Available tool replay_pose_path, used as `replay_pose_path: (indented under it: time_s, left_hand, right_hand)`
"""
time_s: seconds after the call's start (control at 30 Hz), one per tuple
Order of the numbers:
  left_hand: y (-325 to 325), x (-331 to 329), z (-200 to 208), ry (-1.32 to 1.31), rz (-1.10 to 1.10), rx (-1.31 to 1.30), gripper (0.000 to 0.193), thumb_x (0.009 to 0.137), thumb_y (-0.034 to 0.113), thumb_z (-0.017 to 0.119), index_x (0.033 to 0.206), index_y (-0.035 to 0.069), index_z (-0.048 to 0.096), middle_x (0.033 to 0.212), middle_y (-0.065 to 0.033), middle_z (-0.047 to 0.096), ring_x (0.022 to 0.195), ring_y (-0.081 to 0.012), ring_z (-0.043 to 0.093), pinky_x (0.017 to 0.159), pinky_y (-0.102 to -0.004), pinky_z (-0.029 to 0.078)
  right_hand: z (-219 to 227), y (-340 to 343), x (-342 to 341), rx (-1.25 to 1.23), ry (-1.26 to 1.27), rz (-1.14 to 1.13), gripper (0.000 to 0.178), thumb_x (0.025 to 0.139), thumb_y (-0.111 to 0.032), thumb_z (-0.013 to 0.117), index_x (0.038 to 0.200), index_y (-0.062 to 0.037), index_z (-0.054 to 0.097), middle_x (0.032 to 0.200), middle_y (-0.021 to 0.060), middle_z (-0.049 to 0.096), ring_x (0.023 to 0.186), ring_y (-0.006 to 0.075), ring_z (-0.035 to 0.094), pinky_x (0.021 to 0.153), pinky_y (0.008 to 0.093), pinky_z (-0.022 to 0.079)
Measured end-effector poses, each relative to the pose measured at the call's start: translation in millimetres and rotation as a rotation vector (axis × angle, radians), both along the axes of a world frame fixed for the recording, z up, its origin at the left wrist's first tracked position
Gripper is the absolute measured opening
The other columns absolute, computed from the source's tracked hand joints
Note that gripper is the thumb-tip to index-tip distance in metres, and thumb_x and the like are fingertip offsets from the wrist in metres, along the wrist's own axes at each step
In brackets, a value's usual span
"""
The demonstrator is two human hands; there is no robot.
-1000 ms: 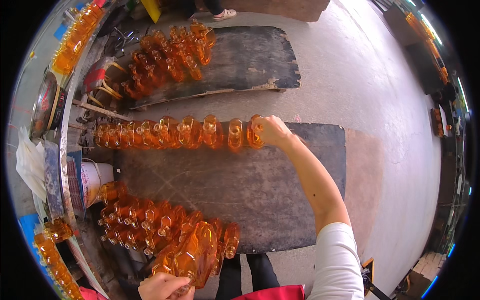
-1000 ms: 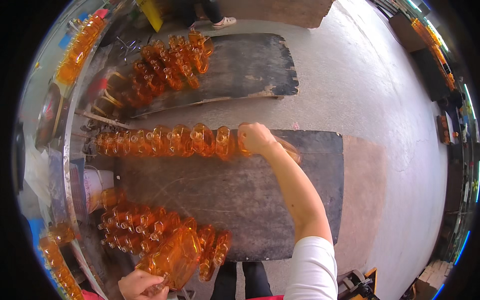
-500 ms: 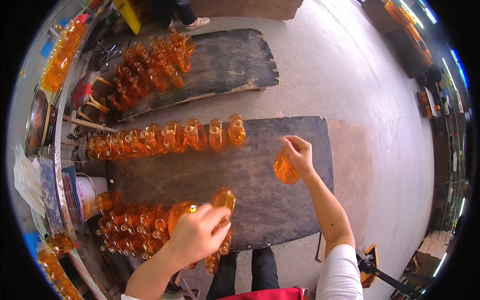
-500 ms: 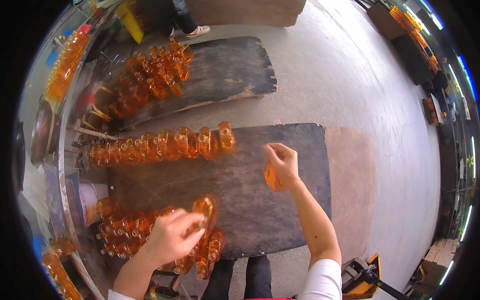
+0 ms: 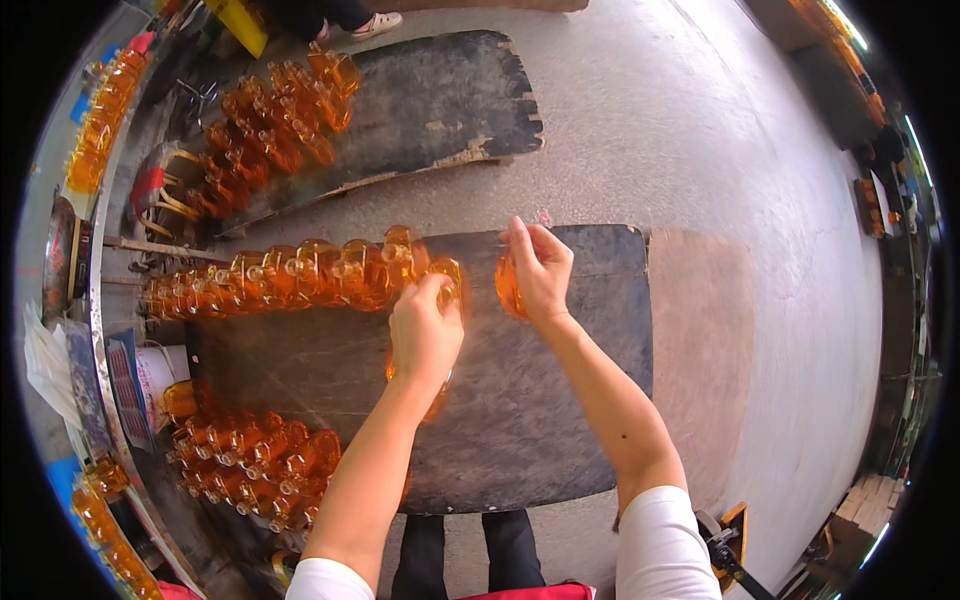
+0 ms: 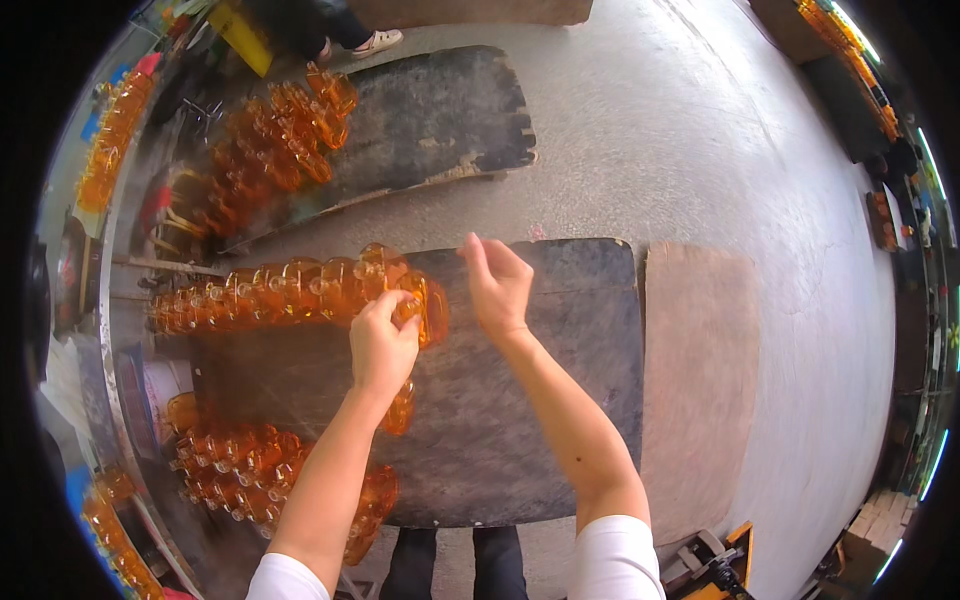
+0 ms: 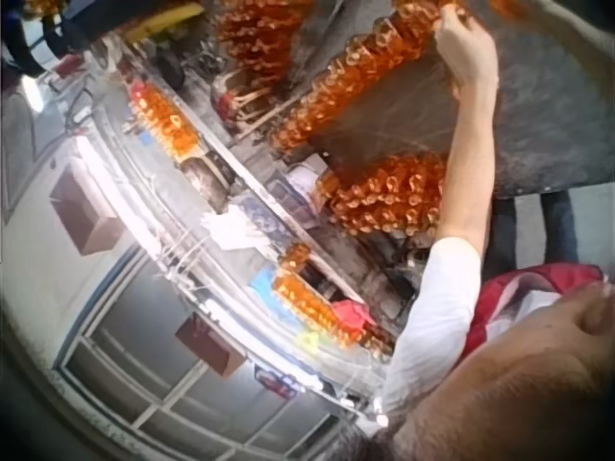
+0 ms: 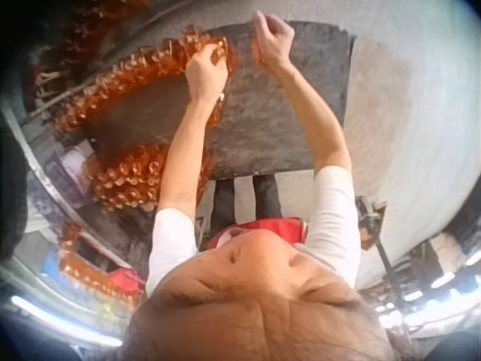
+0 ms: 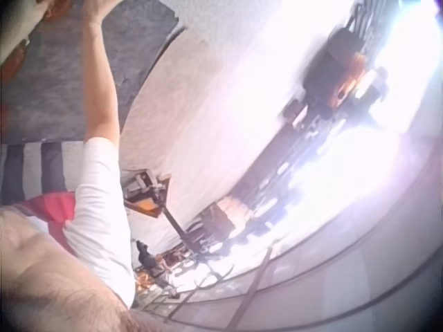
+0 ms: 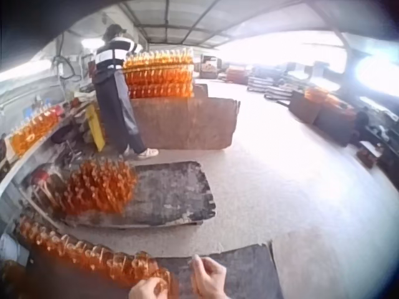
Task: The person wipes amber-colored plastic bottles with a pink cloth, applies adhesive labels to their sides, and places the finished bottles onto a wooden pallet. The person repeats this process for multiple bottles, organizing them in rows on the pallet.
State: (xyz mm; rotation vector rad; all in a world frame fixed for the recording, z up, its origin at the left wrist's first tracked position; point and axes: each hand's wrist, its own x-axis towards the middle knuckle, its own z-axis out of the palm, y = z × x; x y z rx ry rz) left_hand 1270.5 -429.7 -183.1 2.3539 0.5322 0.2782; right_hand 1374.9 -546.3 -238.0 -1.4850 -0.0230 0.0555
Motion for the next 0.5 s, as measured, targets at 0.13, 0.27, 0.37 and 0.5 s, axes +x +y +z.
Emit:
replay_pose_path:
  time_s: [0.13,0.27,0.37,0.5]
  left_hand:
    - [-7.4,31.7,-11.2,0.047,0.084,0.031,0.026,0.075,0.002,0.071,0.1,-0.001,0.066,0.091,-0.0223,0.067,0.085,-0.0371,0.065,0.077,-0.0423,0.05]
    - [-8.8,51.5,-23.3,0.082,0.133,0.043,0.026,0.076,0.002,0.069,0.102,-0.001,0.066,0.093,-0.0219,0.067,0.089,-0.0378,0.064,0.08,-0.0435,0.049]
    - [-7.4,58.8,-37.4,0.09,0.154,0.062,0.027,0.077,0.002,0.068,0.103,0.0,0.066,0.095,-0.0216,0.067,0.091,-0.038,0.064,0.082,-0.0439,0.049]
    - [-11.8,69.6,-37.7,0.129,0.171,0.067,0.03,0.077,0.002,0.067,0.107,0.002,0.065,0.097,-0.0214,0.066,0.092,-0.0377,0.064,0.083,-0.0437,0.05]
  right_hand:
    - [-13.4,13.3,22.2,-0.016,-0.038,0.006,0.027,0.095,-0.021,0.063,0.08,0.0001,0.067,0.064,-0.0062,0.053,0.057,0.0011,0.044,0.051,0.0192,0.034]
    - [-23.7,23.4,36.1,0.003,-0.004,0.018,0.027,0.094,-0.023,0.065,0.081,0.0005,0.068,0.064,-0.0037,0.057,0.059,0.0021,0.047,0.053,0.0206,0.037]
    - [-28.3,29.8,41.1,-0.019,0.008,0.052,0.027,0.092,-0.023,0.066,0.082,0.0019,0.068,0.066,0.0024,0.065,0.062,0.0046,0.052,0.058,0.0233,0.044]
    - [-23.4,34.1,41.4,-0.145,-0.034,0.142,0.029,0.091,-0.025,0.068,0.083,0.0029,0.068,0.066,0.0068,0.066,0.06,0.0065,0.054,0.056,0.0253,0.045]
